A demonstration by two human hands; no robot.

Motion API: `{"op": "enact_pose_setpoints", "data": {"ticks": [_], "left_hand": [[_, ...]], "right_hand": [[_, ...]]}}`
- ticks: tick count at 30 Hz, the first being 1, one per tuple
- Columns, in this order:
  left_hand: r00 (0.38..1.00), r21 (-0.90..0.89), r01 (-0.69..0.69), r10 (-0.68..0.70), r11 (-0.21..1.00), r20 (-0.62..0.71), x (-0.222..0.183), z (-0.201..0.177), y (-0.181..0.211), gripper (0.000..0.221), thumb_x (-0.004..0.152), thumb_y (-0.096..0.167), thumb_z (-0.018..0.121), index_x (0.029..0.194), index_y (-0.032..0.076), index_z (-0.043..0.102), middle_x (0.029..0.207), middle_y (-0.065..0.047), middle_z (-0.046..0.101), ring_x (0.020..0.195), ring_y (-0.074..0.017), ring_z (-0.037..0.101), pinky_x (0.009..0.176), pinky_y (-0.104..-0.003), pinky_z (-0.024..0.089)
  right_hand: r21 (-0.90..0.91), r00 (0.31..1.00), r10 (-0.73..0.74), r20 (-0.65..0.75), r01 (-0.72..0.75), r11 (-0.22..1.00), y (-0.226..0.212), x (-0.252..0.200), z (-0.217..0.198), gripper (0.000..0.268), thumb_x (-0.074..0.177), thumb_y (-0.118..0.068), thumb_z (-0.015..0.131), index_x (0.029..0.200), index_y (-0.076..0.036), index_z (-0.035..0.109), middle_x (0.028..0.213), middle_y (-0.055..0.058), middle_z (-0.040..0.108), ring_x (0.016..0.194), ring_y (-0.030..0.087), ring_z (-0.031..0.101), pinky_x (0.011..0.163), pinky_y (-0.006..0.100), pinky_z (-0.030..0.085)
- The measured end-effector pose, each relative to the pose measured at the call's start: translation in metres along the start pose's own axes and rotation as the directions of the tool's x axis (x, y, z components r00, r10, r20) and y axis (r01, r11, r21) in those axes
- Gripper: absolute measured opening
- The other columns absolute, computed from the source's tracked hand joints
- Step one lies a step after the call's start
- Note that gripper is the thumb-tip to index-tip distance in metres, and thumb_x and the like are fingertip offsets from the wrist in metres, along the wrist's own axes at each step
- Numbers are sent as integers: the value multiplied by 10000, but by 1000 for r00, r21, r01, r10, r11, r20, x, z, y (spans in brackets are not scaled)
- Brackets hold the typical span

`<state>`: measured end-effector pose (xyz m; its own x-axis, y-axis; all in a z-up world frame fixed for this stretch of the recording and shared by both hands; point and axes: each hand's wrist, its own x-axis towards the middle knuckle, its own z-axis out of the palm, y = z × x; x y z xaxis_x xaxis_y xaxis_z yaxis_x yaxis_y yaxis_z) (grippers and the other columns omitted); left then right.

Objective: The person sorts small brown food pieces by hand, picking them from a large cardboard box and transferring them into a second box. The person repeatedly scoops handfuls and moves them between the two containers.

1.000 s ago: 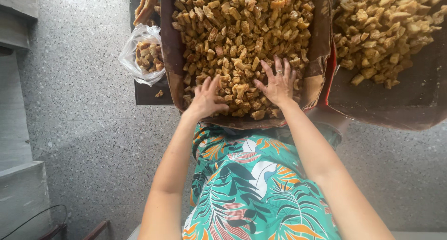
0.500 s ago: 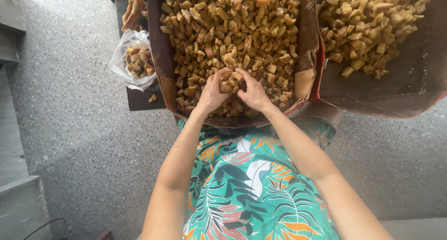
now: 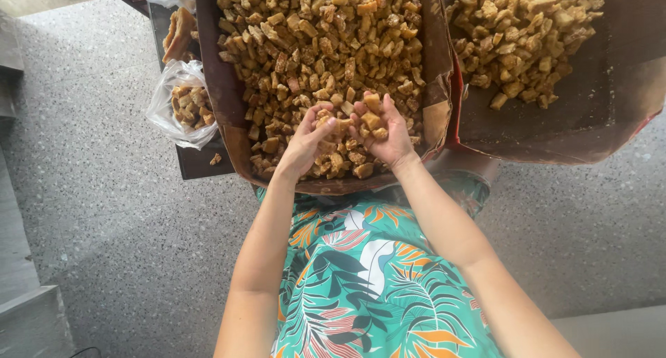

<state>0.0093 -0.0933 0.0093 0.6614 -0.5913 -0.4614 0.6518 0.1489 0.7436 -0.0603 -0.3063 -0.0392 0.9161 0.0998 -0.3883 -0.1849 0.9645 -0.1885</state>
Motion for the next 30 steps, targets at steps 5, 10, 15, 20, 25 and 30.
{"op": "enact_pose_setpoints", "data": {"ticks": [5, 10, 15, 20, 25, 30], "left_hand": [[992, 172, -57, 75, 983, -102, 8, 4, -2, 448, 1047, 415, 572, 1381, 118, 534, 963, -42, 702, 742, -103, 702, 570, -247, 567], [996, 346, -73, 83, 935, -14, 16, 25, 7, 528, 1048, 493, 515, 1427, 126, 529, 958, -49, 720, 773, -111, 696, 628, -276, 582], [973, 608, -229, 156, 761, 171, 24, 54, 22, 562, 1095, 542, 468, 1492, 159, 572, 1271, -84, 731, 1119, -111, 678, 888, -363, 590], [998, 778, -59, 16, 625, 63, 25, 66, 31, 551, 1031, 546, 461, 1436, 212, 631, 1314, -45, 715, 913, -191, 729, 821, -369, 606], [1000, 499, 23, -11, 866, -27, 36, 50, 32, 519, 1057, 406, 496, 1492, 124, 517, 1300, -71, 699, 942, -160, 698, 749, -310, 588], [996, -110, 56, -48, 992, 74, 26, 17, 30, 506, 1029, 228, 616, 1487, 66, 476, 1350, -123, 633, 976, -151, 708, 734, -282, 549]], "right_hand": [[60, 994, 30, 108, -37, 998, -2, -4, -1, 539, 1081, -525, 475, 1476, -164, 542, 1451, 103, 620, 1359, 328, 593, 1116, 523, 516], [13, 994, 55, 97, -56, 998, -4, -9, 3, 773, 1007, -704, 393, 1529, -145, 500, 1506, 114, 571, 1421, 325, 522, 1187, 552, 453], [-61, 996, 94, -5, -94, 994, -6, -11, 5, 872, 941, -822, 365, 1516, -181, 506, 1416, 114, 591, 1389, 319, 494, 1166, 569, 416], [-144, 996, 67, 66, -57, 988, -5, -7, -4, 797, 922, -800, 378, 1439, -219, 550, 1342, 110, 631, 1295, 331, 584, 1081, 599, 521], [22, 999, 24, 43, -25, 999, -5, -1, -19, 571, 1061, -637, 439, 1462, -248, 557, 1392, 83, 648, 1270, 304, 638, 1044, 571, 557], [58, 999, 8, 33, -10, 998, -6, -2, -15, 640, 1056, -663, 427, 1478, -207, 578, 1368, 99, 657, 1231, 290, 655, 941, 477, 615]]}}
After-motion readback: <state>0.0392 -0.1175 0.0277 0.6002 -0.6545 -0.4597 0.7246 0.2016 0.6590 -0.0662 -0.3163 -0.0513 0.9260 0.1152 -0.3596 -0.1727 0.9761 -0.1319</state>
